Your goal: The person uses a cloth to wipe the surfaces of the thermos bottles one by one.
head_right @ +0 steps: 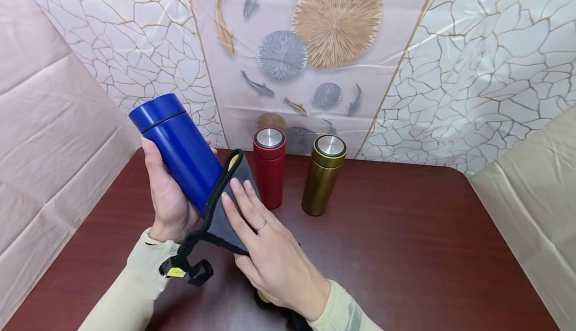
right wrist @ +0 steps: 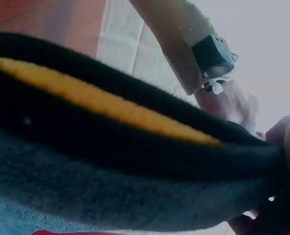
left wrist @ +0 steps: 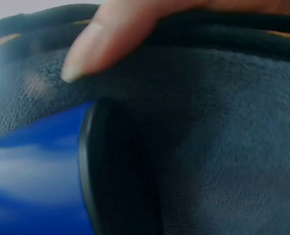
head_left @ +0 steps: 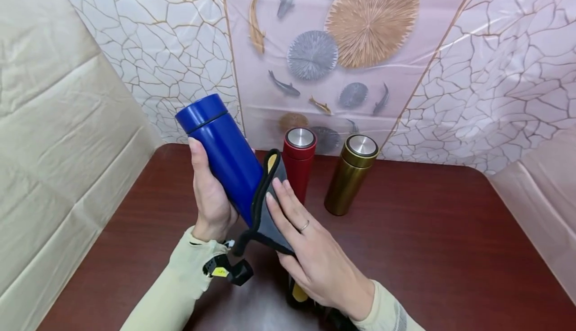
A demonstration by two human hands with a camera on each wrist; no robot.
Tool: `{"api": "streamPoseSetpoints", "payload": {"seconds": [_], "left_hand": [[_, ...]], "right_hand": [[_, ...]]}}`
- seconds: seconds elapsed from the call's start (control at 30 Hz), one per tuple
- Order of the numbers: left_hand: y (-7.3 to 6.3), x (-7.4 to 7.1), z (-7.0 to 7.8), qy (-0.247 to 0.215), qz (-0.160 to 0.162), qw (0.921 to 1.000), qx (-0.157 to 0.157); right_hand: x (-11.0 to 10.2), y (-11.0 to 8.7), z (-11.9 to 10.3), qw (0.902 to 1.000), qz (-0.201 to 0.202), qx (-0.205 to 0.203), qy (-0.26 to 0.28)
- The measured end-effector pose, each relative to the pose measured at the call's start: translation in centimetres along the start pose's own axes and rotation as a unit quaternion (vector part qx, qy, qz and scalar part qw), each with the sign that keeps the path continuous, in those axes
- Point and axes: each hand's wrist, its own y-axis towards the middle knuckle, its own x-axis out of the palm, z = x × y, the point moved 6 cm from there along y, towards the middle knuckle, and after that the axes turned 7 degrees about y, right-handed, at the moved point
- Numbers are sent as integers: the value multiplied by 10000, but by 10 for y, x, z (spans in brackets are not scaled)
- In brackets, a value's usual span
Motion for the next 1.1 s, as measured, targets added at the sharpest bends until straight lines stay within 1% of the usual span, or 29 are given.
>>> {"api": "streamPoseSetpoints", "payload": {"seconds": [0.13,0.3,0.4,0.47,0.53,0.67,0.8,0.93,1.1], "left_hand": [[0,-2,3,90,124,9999,30],[2,-5,11,303,231,9989,260],[5,-8,17,254,224,9985,422],[7,-10,18,183,242,9985,444],[8,-11,18,92,253,9988,418],[7,-13,15,36,295,9991,313],[2,-11,11,175,243,9993,222],[-5,-4,5,373,173,9991,34],[-20,13,-8,181,-49,9993,-317]], "right_hand": [[-2,-1,-4,9992,180,-263,-243],[-16,-3,-16,9938,454,-856,-549],[-22,-4,-23,9885,456,-1204,-796],[-22,-3,-25,9869,361,-1299,-883],[-19,-3,-26,9872,260,-1297,-892],[-13,-3,-24,9900,51,-1128,-850],[-7,-3,-21,9923,-94,-998,-726],[-8,-2,-19,9947,-92,-892,-510],[-13,0,-17,9960,85,-859,-248]]}}
